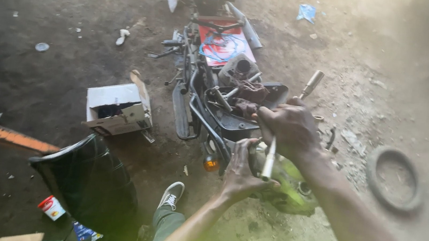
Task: Tightening bolts on a motorcycle engine casing using a T-handle socket wrench.
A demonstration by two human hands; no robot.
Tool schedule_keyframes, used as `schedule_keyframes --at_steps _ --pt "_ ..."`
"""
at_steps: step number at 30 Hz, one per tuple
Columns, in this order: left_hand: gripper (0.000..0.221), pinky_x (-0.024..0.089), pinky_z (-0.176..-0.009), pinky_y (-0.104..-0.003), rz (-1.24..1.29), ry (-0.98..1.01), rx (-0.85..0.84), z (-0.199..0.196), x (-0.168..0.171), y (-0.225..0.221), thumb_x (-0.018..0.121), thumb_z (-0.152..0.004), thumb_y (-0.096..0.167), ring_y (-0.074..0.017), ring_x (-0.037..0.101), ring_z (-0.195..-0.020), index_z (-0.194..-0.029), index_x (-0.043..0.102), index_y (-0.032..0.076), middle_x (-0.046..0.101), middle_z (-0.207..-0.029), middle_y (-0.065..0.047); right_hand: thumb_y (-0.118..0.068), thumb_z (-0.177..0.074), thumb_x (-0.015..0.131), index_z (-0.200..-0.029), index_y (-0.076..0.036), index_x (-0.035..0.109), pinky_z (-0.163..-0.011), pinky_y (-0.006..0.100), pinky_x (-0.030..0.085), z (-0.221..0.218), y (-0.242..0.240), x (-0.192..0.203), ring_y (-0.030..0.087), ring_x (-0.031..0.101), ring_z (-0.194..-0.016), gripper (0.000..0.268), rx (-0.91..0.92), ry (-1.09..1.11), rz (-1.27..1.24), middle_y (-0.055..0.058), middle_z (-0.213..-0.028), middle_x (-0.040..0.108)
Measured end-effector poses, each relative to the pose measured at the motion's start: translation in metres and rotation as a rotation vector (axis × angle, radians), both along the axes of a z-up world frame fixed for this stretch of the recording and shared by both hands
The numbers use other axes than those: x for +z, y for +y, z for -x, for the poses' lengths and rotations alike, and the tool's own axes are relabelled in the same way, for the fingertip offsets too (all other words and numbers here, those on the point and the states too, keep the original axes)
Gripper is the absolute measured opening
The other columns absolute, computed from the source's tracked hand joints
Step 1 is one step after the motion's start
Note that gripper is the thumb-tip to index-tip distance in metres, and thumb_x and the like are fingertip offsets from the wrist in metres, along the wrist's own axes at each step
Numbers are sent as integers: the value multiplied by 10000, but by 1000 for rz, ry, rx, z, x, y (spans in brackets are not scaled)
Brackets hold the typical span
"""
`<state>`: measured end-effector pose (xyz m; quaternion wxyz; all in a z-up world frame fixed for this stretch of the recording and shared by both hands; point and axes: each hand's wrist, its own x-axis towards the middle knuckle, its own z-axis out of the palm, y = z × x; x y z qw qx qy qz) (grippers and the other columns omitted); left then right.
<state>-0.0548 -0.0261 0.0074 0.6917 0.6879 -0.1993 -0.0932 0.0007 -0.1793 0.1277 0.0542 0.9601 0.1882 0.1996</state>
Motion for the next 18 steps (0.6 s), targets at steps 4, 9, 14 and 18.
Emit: schedule_keyframes --at_steps 4,9,14,18 --pt "1104 366 -1147 -518 -17 17 -14 2 17 2 985 -514 351 -375 497 -1326 -1442 434 116 505 -1369 -147 -245 -808 602 -675 -217 549 -763 328 474 13 16 8 191 690 -596 146 -174 -25 -51 18 -498 603" --pt "1102 320 -1172 -547 -13 102 -78 1 10 -2 974 -503 392 -376 469 -1353 -1434 434 155 464 -1409 -128 -338 -770 684 -733 -243 676 -793 395 461 5 -18 -15 228 708 -658 103 -208 236 0 32 -585 685" --pt "1163 318 -1170 -552 -80 91 -66 -8 6 -5 989 -455 405 -359 472 -1350 -1447 417 198 448 -1420 -92 -418 -852 673 -744 -267 673 -792 422 417 -2 -49 14 239 675 -736 185 143 419 21 -25 -693 680" --pt "1144 321 -1169 -537 -109 90 -72 -8 8 -6 962 -461 444 -300 454 -1376 -1450 419 254 436 -1433 -28 -309 -859 666 -817 -282 679 -858 431 428 1 -42 44 225 580 -766 51 358 411 211 -44 -752 574"
